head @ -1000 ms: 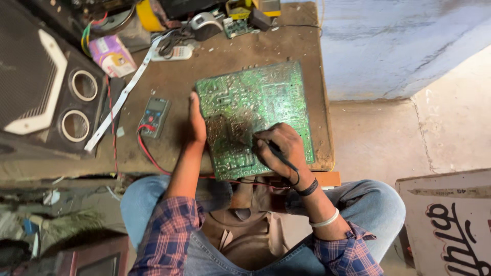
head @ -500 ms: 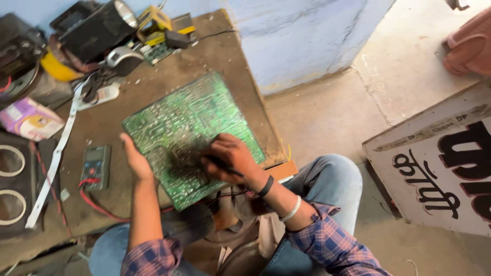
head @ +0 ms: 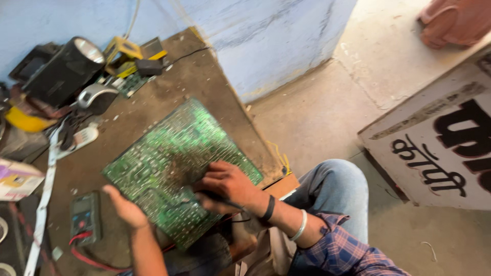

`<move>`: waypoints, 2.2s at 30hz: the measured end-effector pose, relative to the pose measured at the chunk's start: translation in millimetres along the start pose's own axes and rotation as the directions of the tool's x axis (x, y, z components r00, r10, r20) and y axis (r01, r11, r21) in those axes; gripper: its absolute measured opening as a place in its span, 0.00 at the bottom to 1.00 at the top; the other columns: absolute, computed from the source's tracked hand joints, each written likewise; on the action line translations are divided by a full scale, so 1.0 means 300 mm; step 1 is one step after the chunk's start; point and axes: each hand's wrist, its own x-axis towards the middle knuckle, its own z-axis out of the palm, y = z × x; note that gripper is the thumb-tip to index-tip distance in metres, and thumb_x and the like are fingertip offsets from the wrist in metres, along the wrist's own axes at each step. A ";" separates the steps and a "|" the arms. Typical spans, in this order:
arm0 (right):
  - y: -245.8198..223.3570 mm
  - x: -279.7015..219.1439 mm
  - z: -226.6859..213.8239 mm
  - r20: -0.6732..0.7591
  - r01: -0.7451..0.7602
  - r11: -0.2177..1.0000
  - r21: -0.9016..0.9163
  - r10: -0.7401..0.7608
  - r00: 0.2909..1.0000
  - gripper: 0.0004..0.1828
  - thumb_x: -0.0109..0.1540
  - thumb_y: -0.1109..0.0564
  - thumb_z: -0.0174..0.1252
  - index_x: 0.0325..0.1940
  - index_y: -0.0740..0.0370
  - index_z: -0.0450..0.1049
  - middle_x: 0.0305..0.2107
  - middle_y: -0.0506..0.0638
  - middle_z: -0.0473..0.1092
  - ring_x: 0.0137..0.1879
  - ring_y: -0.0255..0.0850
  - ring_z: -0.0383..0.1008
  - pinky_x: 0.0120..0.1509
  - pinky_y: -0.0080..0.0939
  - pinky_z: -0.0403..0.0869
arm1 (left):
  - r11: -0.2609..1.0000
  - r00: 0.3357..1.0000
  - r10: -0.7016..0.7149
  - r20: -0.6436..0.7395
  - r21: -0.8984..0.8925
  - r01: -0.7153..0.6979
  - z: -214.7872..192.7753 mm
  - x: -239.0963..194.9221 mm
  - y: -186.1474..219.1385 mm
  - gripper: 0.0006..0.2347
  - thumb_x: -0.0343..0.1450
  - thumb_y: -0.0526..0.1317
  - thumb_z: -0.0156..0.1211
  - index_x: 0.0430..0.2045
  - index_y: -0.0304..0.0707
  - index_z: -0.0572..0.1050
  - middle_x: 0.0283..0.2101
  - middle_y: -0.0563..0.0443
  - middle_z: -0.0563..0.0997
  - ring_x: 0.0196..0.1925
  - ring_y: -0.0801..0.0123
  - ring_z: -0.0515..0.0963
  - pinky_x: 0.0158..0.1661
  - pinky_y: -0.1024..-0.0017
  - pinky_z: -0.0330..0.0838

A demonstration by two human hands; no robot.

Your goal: The person sits cross-legged on a chair and uses a soldering iron to work on a green circuit board. They repeatedly touch the iron to various points on the board, occasionally adjusting the board's position.

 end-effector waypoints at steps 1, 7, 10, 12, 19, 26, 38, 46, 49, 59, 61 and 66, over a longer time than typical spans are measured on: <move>0.002 0.002 0.007 0.003 -0.014 1.000 -0.012 0.014 1.000 0.09 0.56 0.60 0.64 0.41 0.62 0.78 0.28 0.52 0.70 0.39 0.48 0.69 0.45 0.47 0.70 | 1.000 1.000 -0.006 -0.016 -0.010 0.006 -0.010 0.001 -0.010 0.26 0.83 0.56 0.37 0.64 0.29 0.66 0.61 0.47 0.74 0.60 0.63 0.75 0.61 0.63 0.70; -0.017 0.032 0.031 0.009 -0.047 0.999 0.019 0.047 0.999 0.09 0.56 0.61 0.65 0.40 0.61 0.77 0.28 0.52 0.71 0.39 0.49 0.71 0.46 0.48 0.72 | 0.999 0.997 -0.004 -0.075 0.037 0.007 -0.022 0.047 -0.034 0.25 0.81 0.54 0.39 0.61 0.29 0.69 0.60 0.47 0.75 0.59 0.64 0.76 0.60 0.65 0.70; -0.048 0.021 0.037 -0.004 -0.092 0.996 -0.011 0.092 0.996 0.09 0.56 0.61 0.64 0.41 0.60 0.78 0.29 0.52 0.72 0.40 0.50 0.72 0.46 0.47 0.72 | 1.000 0.999 0.006 -0.040 0.009 -0.006 -0.005 0.048 -0.022 0.24 0.80 0.54 0.40 0.60 0.30 0.69 0.60 0.49 0.75 0.60 0.65 0.75 0.61 0.66 0.68; -0.063 0.017 0.038 -0.016 -0.105 0.994 0.000 0.105 0.994 0.09 0.56 0.61 0.64 0.41 0.58 0.78 0.30 0.52 0.73 0.40 0.50 0.73 0.46 0.48 0.72 | 0.997 0.998 -0.058 -0.022 -0.053 0.057 0.010 0.046 -0.013 0.24 0.80 0.55 0.41 0.58 0.31 0.70 0.56 0.48 0.77 0.56 0.64 0.76 0.58 0.65 0.69; -0.084 0.002 0.003 -0.051 -0.113 0.993 -0.037 0.111 0.992 0.07 0.59 0.61 0.64 0.41 0.57 0.78 0.30 0.51 0.73 0.41 0.49 0.73 0.46 0.48 0.73 | 0.964 0.995 -0.104 -0.001 -0.247 0.100 0.040 0.090 -0.087 0.22 0.79 0.53 0.47 0.56 0.31 0.72 0.54 0.48 0.78 0.54 0.63 0.76 0.57 0.65 0.70; -0.016 -0.023 -0.006 -0.006 -0.053 0.998 0.023 0.053 0.999 0.10 0.57 0.60 0.65 0.42 0.59 0.78 0.30 0.54 0.71 0.40 0.51 0.71 0.46 0.49 0.71 | 0.991 0.988 0.088 -0.127 0.109 -0.074 -0.002 0.090 -0.129 0.22 0.81 0.50 0.46 0.60 0.28 0.71 0.60 0.46 0.75 0.60 0.64 0.75 0.62 0.64 0.68; -0.022 0.035 -0.010 0.020 -0.047 0.998 -0.036 0.048 0.999 0.09 0.61 0.61 0.63 0.45 0.61 0.77 0.40 0.49 0.76 0.47 0.47 0.75 0.53 0.46 0.73 | 0.962 0.963 -0.254 -0.092 -0.123 0.242 0.044 -0.007 -0.031 0.27 0.79 0.56 0.43 0.63 0.32 0.65 0.62 0.45 0.72 0.60 0.57 0.73 0.60 0.58 0.67; 0.000 0.061 0.032 0.030 -0.058 0.998 -0.023 0.058 0.998 0.07 0.63 0.60 0.60 0.45 0.60 0.76 0.41 0.49 0.77 0.47 0.46 0.75 0.52 0.46 0.72 | 0.973 0.949 -0.225 -0.220 -0.111 0.204 -0.033 -0.009 -0.089 0.28 0.80 0.57 0.43 0.63 0.29 0.64 0.62 0.42 0.72 0.59 0.56 0.73 0.60 0.58 0.67; 0.004 0.048 0.037 0.019 -0.057 0.998 -0.031 0.058 0.998 0.08 0.61 0.60 0.61 0.44 0.61 0.77 0.38 0.50 0.77 0.45 0.47 0.75 0.51 0.47 0.72 | 0.977 0.965 -0.200 -0.168 -0.113 0.182 -0.034 -0.009 -0.083 0.28 0.79 0.57 0.42 0.63 0.29 0.65 0.62 0.42 0.72 0.59 0.56 0.73 0.59 0.59 0.68; 0.000 0.018 0.028 -0.017 -0.054 0.996 -0.073 0.053 0.998 0.07 0.58 0.60 0.65 0.41 0.59 0.79 0.34 0.48 0.76 0.40 0.45 0.72 0.46 0.45 0.71 | 0.995 0.985 -0.094 -0.147 0.007 0.096 0.031 -0.004 -0.013 0.26 0.82 0.57 0.41 0.63 0.31 0.66 0.61 0.47 0.73 0.59 0.63 0.73 0.60 0.63 0.68; -0.002 0.009 0.025 -0.017 -0.045 0.997 -0.068 0.044 0.999 0.07 0.57 0.60 0.66 0.40 0.59 0.79 0.32 0.48 0.75 0.38 0.46 0.70 0.44 0.45 0.70 | 0.996 0.993 -0.074 -0.092 0.048 0.078 0.034 -0.013 0.003 0.26 0.82 0.57 0.40 0.63 0.30 0.66 0.61 0.47 0.73 0.59 0.63 0.73 0.60 0.64 0.67; 0.004 0.005 0.022 -0.027 -0.007 0.999 -0.048 0.006 1.000 0.09 0.58 0.60 0.67 0.41 0.61 0.78 0.31 0.50 0.72 0.40 0.47 0.71 0.45 0.46 0.70 | 0.998 0.999 -0.031 -0.011 0.062 0.032 0.047 -0.008 0.013 0.27 0.83 0.57 0.38 0.63 0.29 0.66 0.61 0.46 0.73 0.60 0.63 0.74 0.62 0.64 0.67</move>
